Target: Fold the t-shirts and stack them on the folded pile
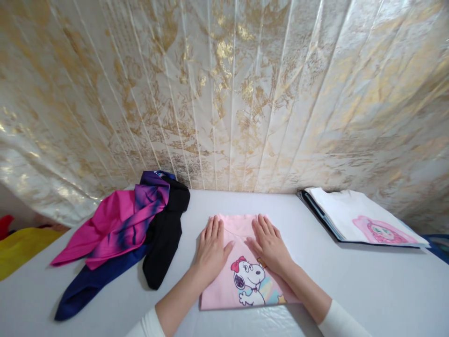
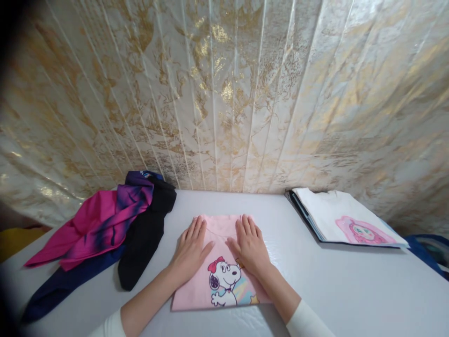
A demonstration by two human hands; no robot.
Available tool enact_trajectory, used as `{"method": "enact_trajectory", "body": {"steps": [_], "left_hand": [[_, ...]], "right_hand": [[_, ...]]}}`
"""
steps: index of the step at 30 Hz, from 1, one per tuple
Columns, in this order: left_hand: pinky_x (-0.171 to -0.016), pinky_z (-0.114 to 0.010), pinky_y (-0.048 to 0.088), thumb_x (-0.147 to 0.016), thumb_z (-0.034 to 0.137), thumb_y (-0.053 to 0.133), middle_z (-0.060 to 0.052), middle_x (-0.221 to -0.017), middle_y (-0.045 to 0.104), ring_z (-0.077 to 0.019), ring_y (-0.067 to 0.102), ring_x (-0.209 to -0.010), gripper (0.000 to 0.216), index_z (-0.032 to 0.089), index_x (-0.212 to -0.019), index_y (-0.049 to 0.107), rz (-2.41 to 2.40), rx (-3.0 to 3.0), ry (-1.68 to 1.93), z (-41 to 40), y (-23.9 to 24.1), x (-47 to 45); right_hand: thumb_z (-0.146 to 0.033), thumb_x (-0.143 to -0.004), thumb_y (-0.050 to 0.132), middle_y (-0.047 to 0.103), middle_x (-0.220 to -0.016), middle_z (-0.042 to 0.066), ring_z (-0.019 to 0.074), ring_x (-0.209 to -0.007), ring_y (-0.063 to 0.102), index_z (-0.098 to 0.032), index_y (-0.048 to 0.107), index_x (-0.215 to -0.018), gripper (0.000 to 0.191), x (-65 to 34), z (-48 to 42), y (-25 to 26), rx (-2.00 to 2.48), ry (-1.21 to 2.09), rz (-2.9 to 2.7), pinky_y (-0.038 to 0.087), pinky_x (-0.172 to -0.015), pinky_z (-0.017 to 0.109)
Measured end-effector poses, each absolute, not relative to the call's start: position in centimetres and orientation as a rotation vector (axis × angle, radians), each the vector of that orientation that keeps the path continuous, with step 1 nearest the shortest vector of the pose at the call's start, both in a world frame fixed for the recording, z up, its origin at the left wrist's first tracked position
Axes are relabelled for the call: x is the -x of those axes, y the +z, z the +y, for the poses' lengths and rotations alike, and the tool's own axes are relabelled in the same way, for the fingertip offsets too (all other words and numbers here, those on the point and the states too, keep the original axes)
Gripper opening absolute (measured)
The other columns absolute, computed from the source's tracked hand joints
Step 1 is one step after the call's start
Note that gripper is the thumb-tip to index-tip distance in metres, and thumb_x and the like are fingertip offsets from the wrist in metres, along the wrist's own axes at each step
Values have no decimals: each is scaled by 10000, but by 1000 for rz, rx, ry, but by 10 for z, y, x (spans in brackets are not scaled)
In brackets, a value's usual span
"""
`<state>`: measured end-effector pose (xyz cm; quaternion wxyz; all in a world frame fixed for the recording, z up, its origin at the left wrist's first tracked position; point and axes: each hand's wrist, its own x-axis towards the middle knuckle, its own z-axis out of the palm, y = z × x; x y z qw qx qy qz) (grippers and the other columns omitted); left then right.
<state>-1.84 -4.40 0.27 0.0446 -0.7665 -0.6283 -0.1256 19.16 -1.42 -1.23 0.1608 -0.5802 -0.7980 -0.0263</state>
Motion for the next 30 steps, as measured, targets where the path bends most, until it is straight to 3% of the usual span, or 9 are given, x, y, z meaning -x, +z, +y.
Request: {"method": "enact_trajectory", "body": {"steps": [3, 6, 9, 13, 18, 21, 25, 30], "left_hand": [[-1009, -454, 353, -945, 309, 372, -202, -1460, 350, -320, 306, -1347, 458, 59, -1323, 440, -1996, 2266, -417, -54, 17, 38], [-902, -432, 405, -900, 235, 402, -164, -1179, 561, -299, 505, -1103, 261, 109, -1034, 587, -2071, 2211, -365, -70, 35, 58], [-821, -411, 420, -875, 262, 455, -111, -961, 582, -276, 538, -930, 174, 149, -846, 585, -2118, 2241, -310, -83, 43, 61], [-821, -395, 418, -841, 219, 521, -105, -951, 566, -278, 532, -953, 92, 166, -769, 546, -2124, 2295, -323, -90, 44, 45], [-764, -315, 445, -875, 165, 446, -49, -894, 591, -220, 599, -878, 62, 209, -831, 441, -2334, 2392, -555, -93, 49, 40], [-709, -299, 481, -908, 218, 395, -28, -897, 626, -194, 646, -779, 91, 222, -994, 363, -2577, 2468, -869, -97, 45, 46], [-862, -347, 494, -867, 211, 416, -103, -1211, 588, -211, 626, -1044, 345, 232, -1196, 316, -2495, 2538, -1361, -105, 24, 48], [-953, -351, 473, -834, 228, 438, -86, -1279, 555, -226, 552, -1172, 387, 217, -1219, 475, -2234, 2600, -1520, -108, 17, 29]], "right_hand": [[-410, -950, 300, 460, -1406, 134, 270, -1300, 395, -156, 463, -1328, 483, -212, -20, -3, 1633, 1, -2152, 364, -1005, 420], [-338, -919, 370, 596, -1138, 141, 267, -1008, 553, -151, 579, -1105, 337, -234, -31, 2, 1732, -20, -2102, 426, -870, 402], [-311, -870, 451, 607, -962, 133, 269, -869, 548, -142, 604, -940, 238, -241, -39, 4, 1857, -71, -2123, 424, -784, 385], [-224, -818, 473, 611, -902, 118, 251, -844, 548, -162, 577, -832, 122, -229, -41, 12, 1865, -14, -2115, 406, -759, 344], [-256, -835, 406, 627, -770, 33, 187, -670, 580, -203, 498, -924, 138, -219, -44, 29, 1867, 514, -1926, 386, -589, 273], [-258, -811, 421, 613, -768, -5, 170, -642, 593, -202, 431, -1140, 333, -224, -52, 34, 1760, 725, -1853, 409, -585, 268], [-210, -753, 439, 626, -836, -11, 154, -640, 589, -214, 295, -1348, 612, -236, -63, 33, 1650, 840, -1800, 445, -605, 271], [-226, -745, 460, 666, -886, -11, 151, -666, 591, -252, 485, -1231, 488, -254, -62, 32, 1558, 833, -1792, 476, -643, 276]]}}
